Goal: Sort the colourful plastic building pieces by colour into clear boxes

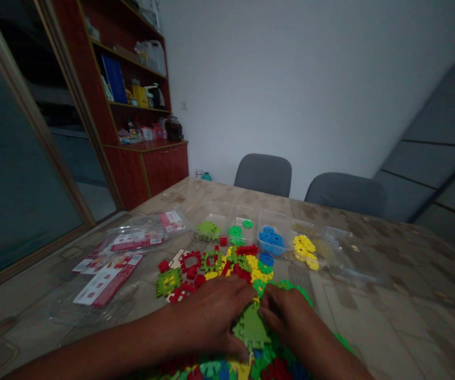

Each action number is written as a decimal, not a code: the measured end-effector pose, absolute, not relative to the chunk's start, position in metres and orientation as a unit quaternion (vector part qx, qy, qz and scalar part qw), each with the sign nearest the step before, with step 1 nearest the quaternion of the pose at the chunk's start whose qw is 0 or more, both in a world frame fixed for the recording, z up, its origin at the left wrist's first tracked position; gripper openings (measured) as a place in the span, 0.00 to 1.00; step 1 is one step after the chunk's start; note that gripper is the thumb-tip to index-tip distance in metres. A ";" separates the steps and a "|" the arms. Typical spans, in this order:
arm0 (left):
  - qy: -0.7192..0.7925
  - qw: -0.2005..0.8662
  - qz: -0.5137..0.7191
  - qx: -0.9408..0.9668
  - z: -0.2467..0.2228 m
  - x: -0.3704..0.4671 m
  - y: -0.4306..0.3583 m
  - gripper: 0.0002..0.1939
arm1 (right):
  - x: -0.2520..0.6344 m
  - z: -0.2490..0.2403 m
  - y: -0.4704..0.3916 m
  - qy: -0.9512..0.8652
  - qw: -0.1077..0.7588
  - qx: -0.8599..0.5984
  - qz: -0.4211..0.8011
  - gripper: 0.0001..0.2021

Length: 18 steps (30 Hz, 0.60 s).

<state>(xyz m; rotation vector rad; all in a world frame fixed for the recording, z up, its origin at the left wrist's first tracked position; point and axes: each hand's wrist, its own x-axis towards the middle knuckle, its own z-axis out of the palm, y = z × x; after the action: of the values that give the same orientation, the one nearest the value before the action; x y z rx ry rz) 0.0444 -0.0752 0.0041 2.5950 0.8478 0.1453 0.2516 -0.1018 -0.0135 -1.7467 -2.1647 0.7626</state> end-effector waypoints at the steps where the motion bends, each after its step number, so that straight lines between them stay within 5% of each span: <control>1: 0.302 0.199 0.047 0.931 0.004 0.045 -0.076 0.33 | 0.253 -0.013 -0.101 -0.746 0.124 -0.602 0.256 0.06; 5: 0.277 0.199 0.018 0.940 0.008 0.045 -0.077 0.34 | 0.261 -0.005 -0.101 -0.754 0.084 -0.603 0.245 0.01; 12: 0.288 0.250 0.040 0.924 0.008 0.040 -0.073 0.34 | 0.262 -0.001 -0.114 -0.762 0.047 -0.586 0.272 0.29; 18: 0.310 0.261 0.030 0.914 0.010 0.040 -0.073 0.32 | 0.262 -0.005 -0.115 -0.778 0.052 -0.562 0.275 0.27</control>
<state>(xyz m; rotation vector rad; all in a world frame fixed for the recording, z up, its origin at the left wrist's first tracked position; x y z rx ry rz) 0.0402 -0.0734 0.0105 2.4748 0.8381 0.0811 0.2622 -0.1153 -0.0047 -1.7092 -2.3671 0.8373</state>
